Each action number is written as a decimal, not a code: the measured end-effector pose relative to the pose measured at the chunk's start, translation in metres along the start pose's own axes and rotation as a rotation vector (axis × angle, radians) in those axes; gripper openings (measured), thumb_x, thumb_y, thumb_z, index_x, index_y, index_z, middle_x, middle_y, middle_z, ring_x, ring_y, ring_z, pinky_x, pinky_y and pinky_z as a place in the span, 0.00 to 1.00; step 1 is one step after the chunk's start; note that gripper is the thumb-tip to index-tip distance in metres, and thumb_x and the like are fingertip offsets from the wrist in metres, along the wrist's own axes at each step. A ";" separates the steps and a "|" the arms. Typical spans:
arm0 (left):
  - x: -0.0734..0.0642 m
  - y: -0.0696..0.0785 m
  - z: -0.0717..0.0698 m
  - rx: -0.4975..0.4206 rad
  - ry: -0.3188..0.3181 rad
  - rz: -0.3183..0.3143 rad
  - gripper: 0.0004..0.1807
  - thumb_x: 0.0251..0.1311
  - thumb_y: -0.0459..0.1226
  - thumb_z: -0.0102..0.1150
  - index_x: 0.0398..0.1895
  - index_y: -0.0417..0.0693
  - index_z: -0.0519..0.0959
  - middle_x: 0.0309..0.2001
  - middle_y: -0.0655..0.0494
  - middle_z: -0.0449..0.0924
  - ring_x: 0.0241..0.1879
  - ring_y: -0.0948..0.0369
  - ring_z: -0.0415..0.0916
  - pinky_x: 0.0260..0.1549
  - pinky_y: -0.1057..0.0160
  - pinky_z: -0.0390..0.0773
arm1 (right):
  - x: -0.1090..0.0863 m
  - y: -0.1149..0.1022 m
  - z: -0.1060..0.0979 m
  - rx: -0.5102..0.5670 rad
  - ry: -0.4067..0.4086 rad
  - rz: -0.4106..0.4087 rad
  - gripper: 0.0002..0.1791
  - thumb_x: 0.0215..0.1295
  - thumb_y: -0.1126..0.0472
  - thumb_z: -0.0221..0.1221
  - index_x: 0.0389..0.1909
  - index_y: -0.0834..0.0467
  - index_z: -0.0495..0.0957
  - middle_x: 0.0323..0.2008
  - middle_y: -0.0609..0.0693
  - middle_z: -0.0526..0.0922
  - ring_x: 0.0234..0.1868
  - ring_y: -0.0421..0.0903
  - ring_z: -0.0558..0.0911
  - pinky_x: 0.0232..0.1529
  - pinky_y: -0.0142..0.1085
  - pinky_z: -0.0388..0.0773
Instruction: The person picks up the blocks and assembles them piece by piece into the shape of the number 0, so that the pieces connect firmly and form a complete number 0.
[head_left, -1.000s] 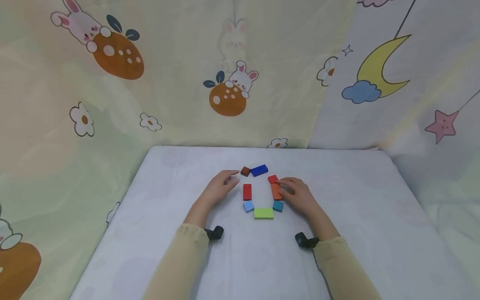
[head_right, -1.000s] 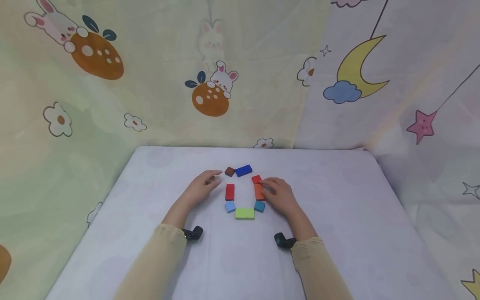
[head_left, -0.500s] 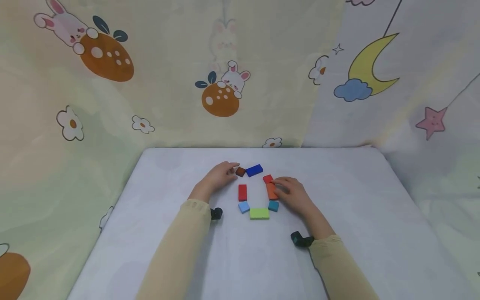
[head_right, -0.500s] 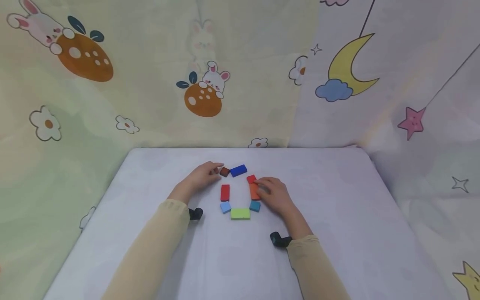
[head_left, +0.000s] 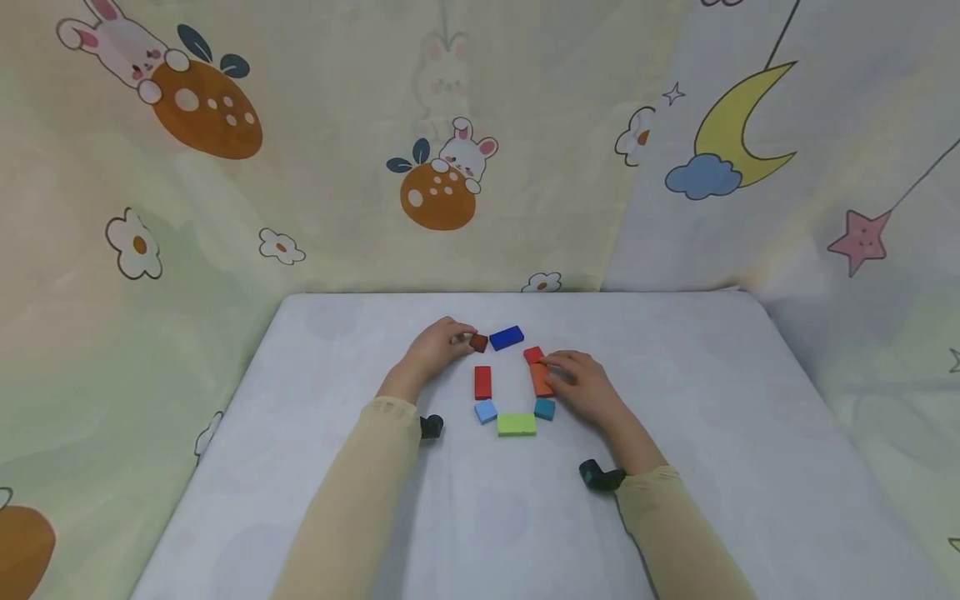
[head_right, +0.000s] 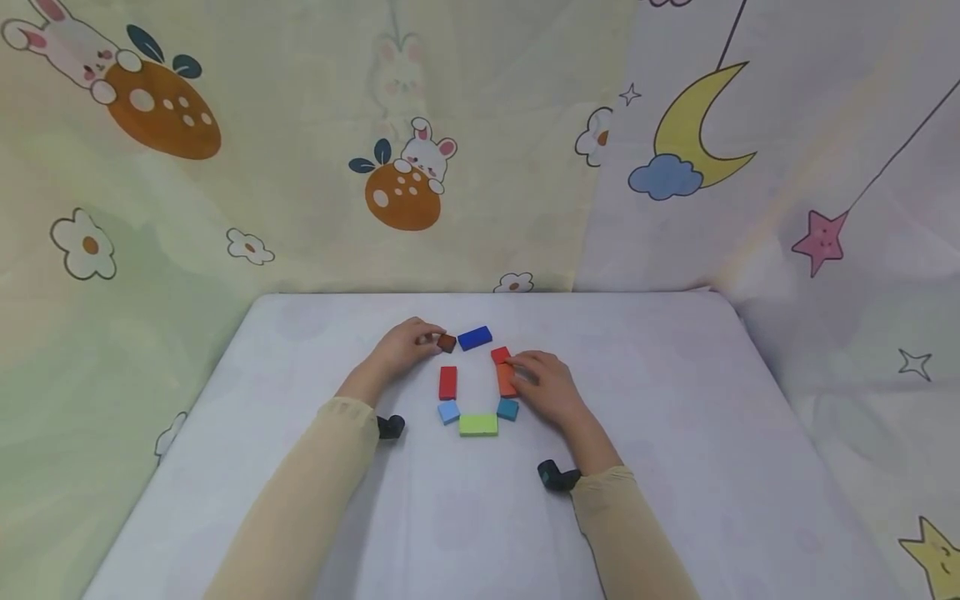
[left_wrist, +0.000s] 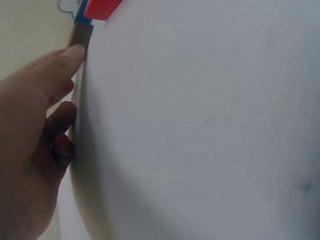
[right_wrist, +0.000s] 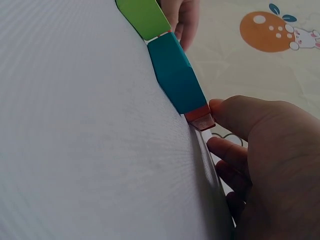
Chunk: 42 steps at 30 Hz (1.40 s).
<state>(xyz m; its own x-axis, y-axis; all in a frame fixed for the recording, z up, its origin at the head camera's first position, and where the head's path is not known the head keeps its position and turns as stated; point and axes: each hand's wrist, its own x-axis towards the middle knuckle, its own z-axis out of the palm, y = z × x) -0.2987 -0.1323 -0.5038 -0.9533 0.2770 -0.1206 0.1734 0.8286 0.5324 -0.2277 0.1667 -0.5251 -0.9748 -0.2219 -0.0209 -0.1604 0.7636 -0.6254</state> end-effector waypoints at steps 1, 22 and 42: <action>-0.001 0.000 -0.001 -0.017 0.000 0.006 0.19 0.66 0.46 0.61 0.60 0.67 0.78 0.52 0.59 0.75 0.55 0.58 0.73 0.61 0.53 0.74 | 0.000 0.000 0.000 -0.001 -0.002 -0.001 0.22 0.69 0.51 0.58 0.64 0.43 0.74 0.67 0.51 0.70 0.72 0.56 0.62 0.70 0.61 0.60; -0.014 0.004 -0.004 -0.045 -0.097 0.038 0.17 0.65 0.49 0.62 0.57 0.74 0.79 0.56 0.62 0.72 0.56 0.60 0.70 0.60 0.53 0.75 | 0.004 -0.002 -0.001 0.010 0.001 -0.021 0.22 0.69 0.50 0.58 0.64 0.43 0.75 0.67 0.50 0.71 0.72 0.56 0.62 0.71 0.62 0.59; -0.070 0.011 0.020 -0.227 0.009 0.043 0.24 0.70 0.52 0.52 0.68 0.64 0.72 0.72 0.60 0.65 0.74 0.54 0.59 0.71 0.45 0.62 | 0.002 0.000 0.000 -0.008 -0.001 -0.018 0.23 0.69 0.51 0.60 0.64 0.44 0.75 0.67 0.52 0.71 0.72 0.56 0.63 0.71 0.61 0.59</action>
<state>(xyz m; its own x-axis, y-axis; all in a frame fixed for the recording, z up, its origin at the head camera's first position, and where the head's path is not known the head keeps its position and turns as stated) -0.2252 -0.1331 -0.5061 -0.9487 0.3040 -0.0868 0.1545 0.6854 0.7116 -0.2294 0.1656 -0.5253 -0.9717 -0.2360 -0.0101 -0.1792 0.7644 -0.6194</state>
